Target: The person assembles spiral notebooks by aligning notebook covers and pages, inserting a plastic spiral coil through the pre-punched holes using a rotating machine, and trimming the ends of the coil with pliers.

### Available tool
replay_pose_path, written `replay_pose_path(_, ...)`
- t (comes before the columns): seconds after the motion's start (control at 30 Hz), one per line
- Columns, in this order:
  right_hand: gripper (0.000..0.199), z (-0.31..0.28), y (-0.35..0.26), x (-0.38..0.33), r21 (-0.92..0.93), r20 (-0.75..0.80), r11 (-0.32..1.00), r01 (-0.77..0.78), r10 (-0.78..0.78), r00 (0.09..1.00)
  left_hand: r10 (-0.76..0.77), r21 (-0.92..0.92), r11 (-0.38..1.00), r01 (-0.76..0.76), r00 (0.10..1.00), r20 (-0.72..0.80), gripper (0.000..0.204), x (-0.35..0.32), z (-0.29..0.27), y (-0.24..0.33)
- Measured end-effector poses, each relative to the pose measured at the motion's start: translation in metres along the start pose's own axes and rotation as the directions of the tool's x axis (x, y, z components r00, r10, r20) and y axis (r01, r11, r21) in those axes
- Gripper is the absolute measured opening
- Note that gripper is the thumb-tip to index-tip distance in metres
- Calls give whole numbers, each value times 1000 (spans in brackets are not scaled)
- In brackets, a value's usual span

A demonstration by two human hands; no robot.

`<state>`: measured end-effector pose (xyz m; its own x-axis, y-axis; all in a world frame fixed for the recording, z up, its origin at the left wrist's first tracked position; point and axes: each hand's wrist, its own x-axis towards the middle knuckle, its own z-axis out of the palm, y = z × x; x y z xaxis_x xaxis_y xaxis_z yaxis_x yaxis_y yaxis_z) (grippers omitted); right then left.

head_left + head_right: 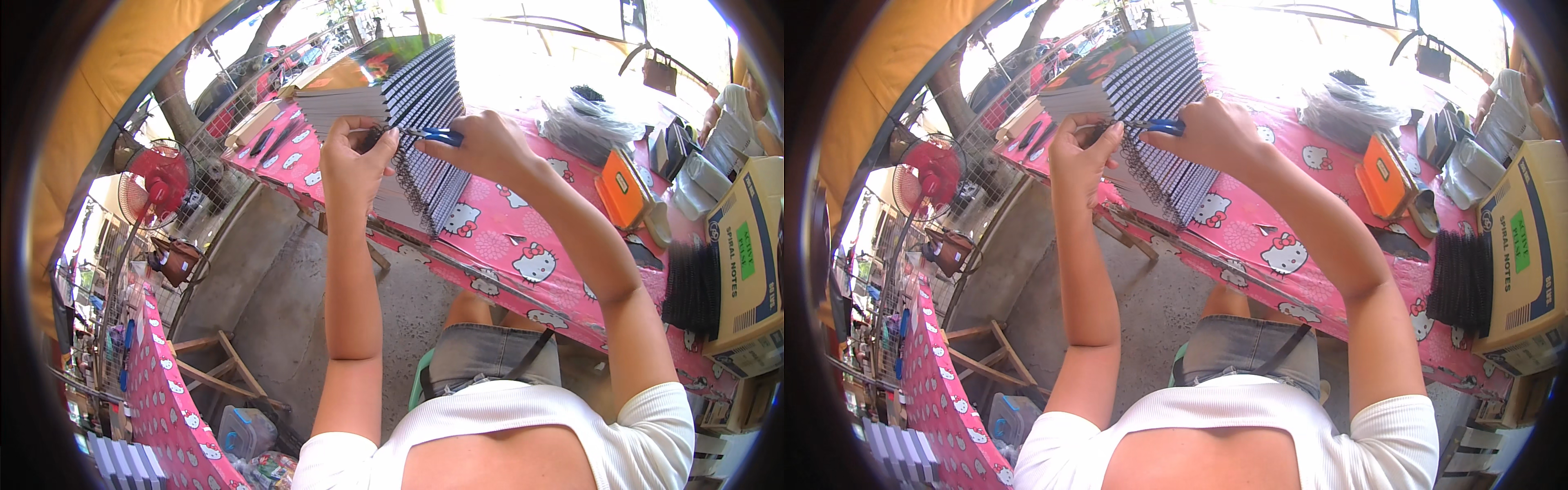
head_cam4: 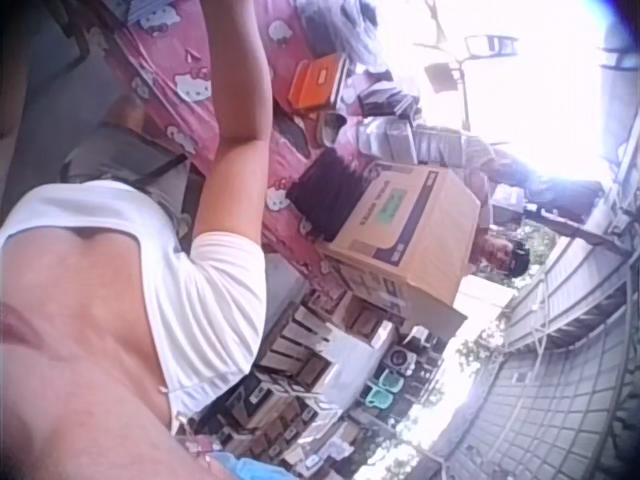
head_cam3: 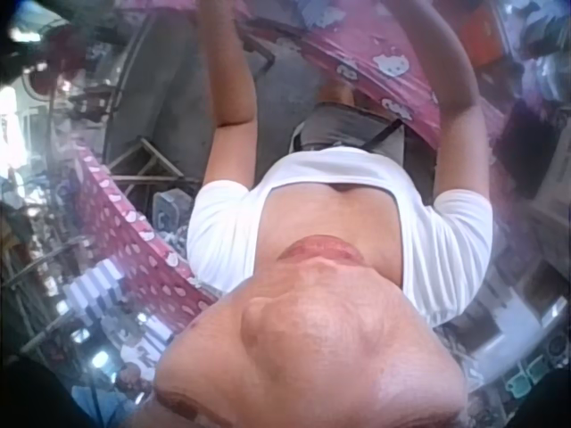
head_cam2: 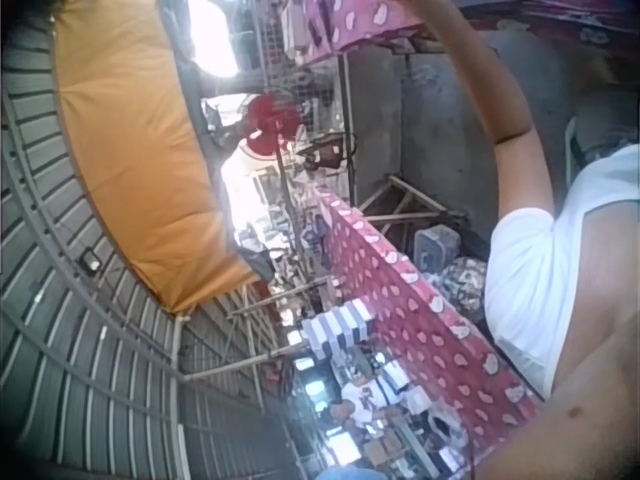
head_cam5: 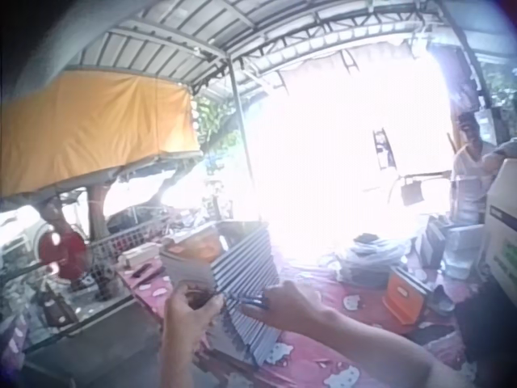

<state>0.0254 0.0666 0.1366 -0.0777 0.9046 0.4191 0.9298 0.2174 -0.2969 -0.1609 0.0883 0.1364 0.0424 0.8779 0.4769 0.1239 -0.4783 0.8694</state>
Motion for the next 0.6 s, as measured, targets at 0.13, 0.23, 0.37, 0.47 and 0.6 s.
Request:
replay_pose_path(0.13,77,2,3,-11,2,-7,1000,-17,17,1000,-93,-78,993,92,996,2,36,0,-8,-9)
replay_pose_path(0.23,75,17,23,-10,-50,-398,983,177,-182,899,-113,-78,990,113,994,8,31,-3,3,-5)
replay_pose_path(0.37,63,13,7,-3,-51,-315,989,138,-147,938,-43,-20,999,43,999,-4,32,-3,4,-8)
replay_pose_path(0.47,63,1,-5,-5,61,172,988,-143,131,976,-28,26,999,29,1000,-9,32,-1,-3,-17)
replay_pose_path(0.6,69,11,12,-10,3,-141,997,71,-70,988,-53,-37,998,53,999,-2,32,-4,1,-12)
